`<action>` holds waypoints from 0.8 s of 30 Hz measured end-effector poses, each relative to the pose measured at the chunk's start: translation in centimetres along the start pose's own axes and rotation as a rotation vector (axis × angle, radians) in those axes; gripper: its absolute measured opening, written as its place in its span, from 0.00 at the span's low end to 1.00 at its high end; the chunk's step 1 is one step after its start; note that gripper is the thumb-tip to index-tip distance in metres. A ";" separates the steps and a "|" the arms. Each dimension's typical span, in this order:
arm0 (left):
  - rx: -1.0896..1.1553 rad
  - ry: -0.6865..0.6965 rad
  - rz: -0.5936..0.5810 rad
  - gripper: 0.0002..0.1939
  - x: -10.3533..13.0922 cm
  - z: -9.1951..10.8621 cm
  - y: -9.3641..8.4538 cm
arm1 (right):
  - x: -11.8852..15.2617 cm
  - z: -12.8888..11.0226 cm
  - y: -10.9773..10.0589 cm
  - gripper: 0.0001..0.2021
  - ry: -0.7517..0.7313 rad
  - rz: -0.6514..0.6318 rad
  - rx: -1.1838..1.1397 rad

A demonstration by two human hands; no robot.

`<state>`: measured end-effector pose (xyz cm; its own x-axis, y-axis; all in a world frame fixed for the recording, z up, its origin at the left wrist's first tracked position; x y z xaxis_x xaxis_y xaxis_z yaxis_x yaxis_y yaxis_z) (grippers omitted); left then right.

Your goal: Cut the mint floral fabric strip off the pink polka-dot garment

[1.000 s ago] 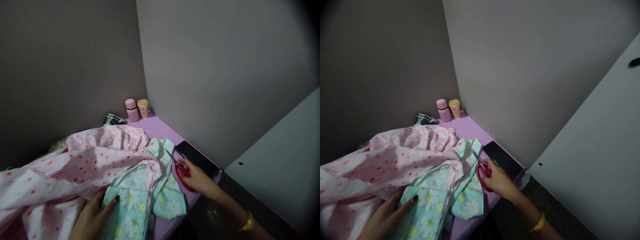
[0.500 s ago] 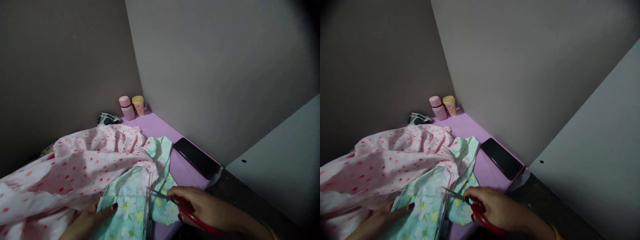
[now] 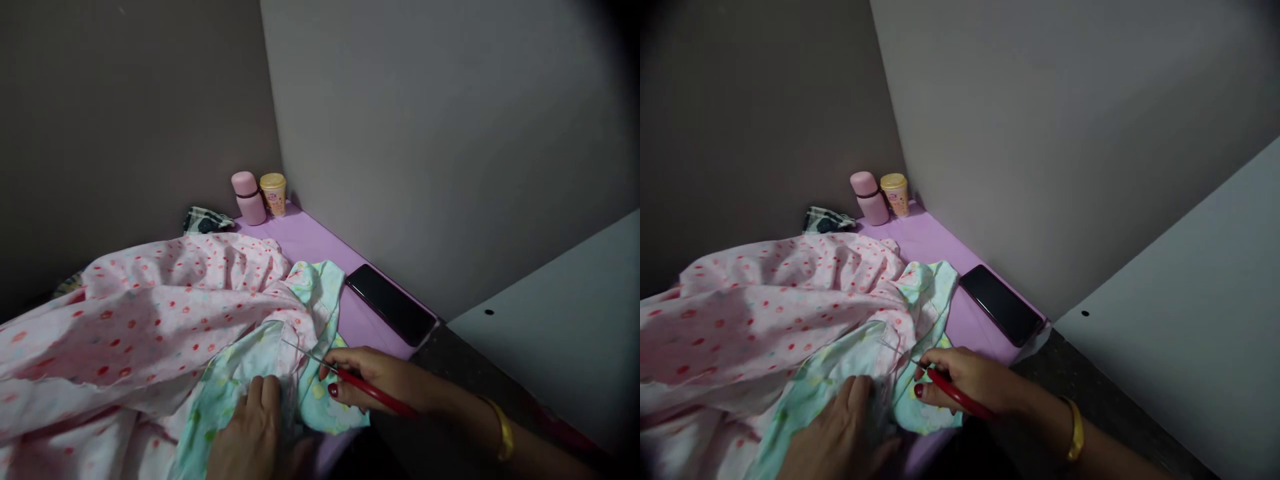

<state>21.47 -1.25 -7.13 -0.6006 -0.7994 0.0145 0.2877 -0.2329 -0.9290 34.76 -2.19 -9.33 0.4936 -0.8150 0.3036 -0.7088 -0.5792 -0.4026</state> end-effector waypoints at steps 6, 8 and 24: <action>0.209 -0.245 -0.279 0.14 0.8 -3.2 2.4 | 0.8 -0.7 -0.3 0.16 -0.039 0.020 -0.012; 0.282 -0.302 -0.265 0.16 1.3 -4.0 2.2 | 1.1 -1.1 -0.7 0.15 -0.049 0.039 0.009; 0.348 -0.260 0.039 0.25 2.2 -4.3 1.2 | 2.2 0.0 2.1 0.11 0.114 -0.283 -0.043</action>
<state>17.27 -0.88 -9.86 -0.3891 -0.9139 0.1155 0.5675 -0.3366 -0.7515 34.36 -5.16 -9.53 0.6168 -0.6128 0.4940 -0.5730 -0.7799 -0.2521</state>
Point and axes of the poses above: each hand's wrist, its own x-axis away from the middle knuckle, its own y-axis out of the palm, z = x × y, the point moved 9 cm from there along -x, towards the middle knuckle, and after that the axes turned 13 degrees about x, right-handed, at the moved point
